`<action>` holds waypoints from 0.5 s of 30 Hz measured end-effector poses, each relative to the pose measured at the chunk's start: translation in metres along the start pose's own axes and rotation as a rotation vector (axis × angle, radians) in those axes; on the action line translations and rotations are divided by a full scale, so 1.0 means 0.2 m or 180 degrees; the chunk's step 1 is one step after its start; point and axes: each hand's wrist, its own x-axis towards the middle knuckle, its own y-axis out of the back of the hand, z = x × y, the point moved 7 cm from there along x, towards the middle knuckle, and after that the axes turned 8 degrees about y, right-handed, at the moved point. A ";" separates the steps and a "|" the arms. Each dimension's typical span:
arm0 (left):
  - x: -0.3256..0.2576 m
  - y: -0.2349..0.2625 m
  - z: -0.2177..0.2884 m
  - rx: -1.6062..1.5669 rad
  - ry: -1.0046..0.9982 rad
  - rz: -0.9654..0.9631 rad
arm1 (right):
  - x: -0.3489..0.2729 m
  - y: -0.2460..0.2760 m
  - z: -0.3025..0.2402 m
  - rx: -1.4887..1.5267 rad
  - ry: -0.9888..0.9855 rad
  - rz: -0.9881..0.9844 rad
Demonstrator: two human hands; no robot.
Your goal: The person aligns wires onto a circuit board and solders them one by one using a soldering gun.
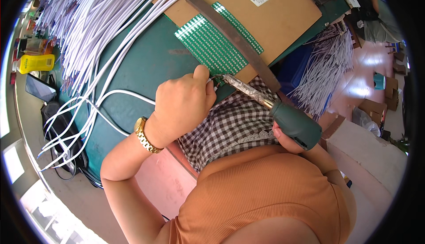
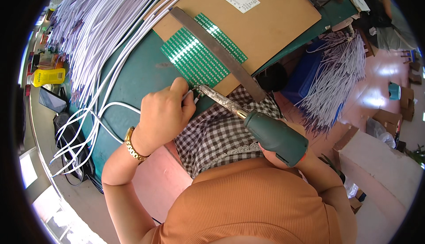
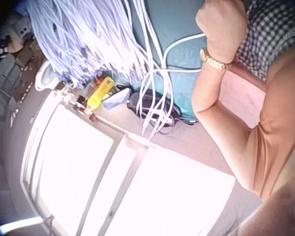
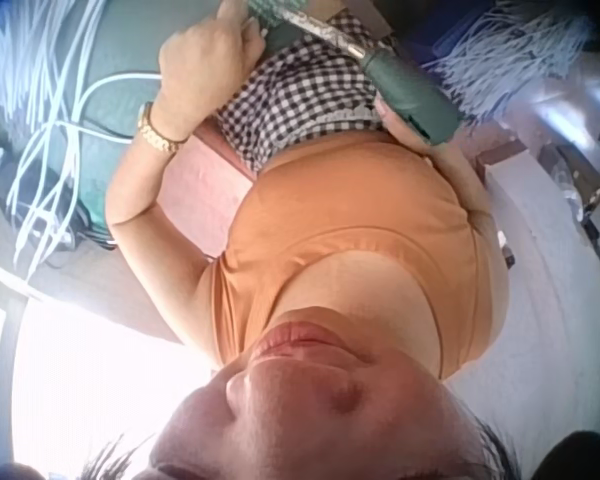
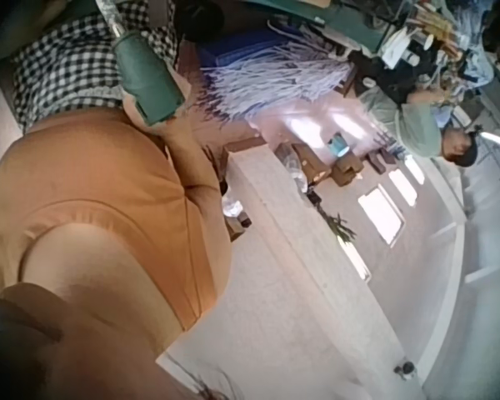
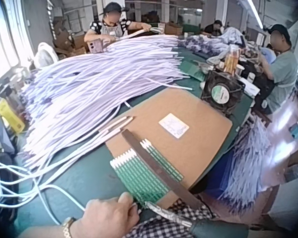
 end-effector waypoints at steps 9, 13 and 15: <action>0.00 0.00 0.00 -0.0037 -0.0002 0.0005 | -0.01 -0.04 0.04 0.0590 -0.0458 0.0013; 0.00 -0.01 0.00 0.0025 -0.0003 0.0040 | 0.04 0.01 -0.02 0.0234 -0.0076 -0.0063; 0.00 -0.01 0.00 0.0023 0.0027 -0.0003 | 0.01 -0.01 0.02 0.0498 -0.0271 0.0087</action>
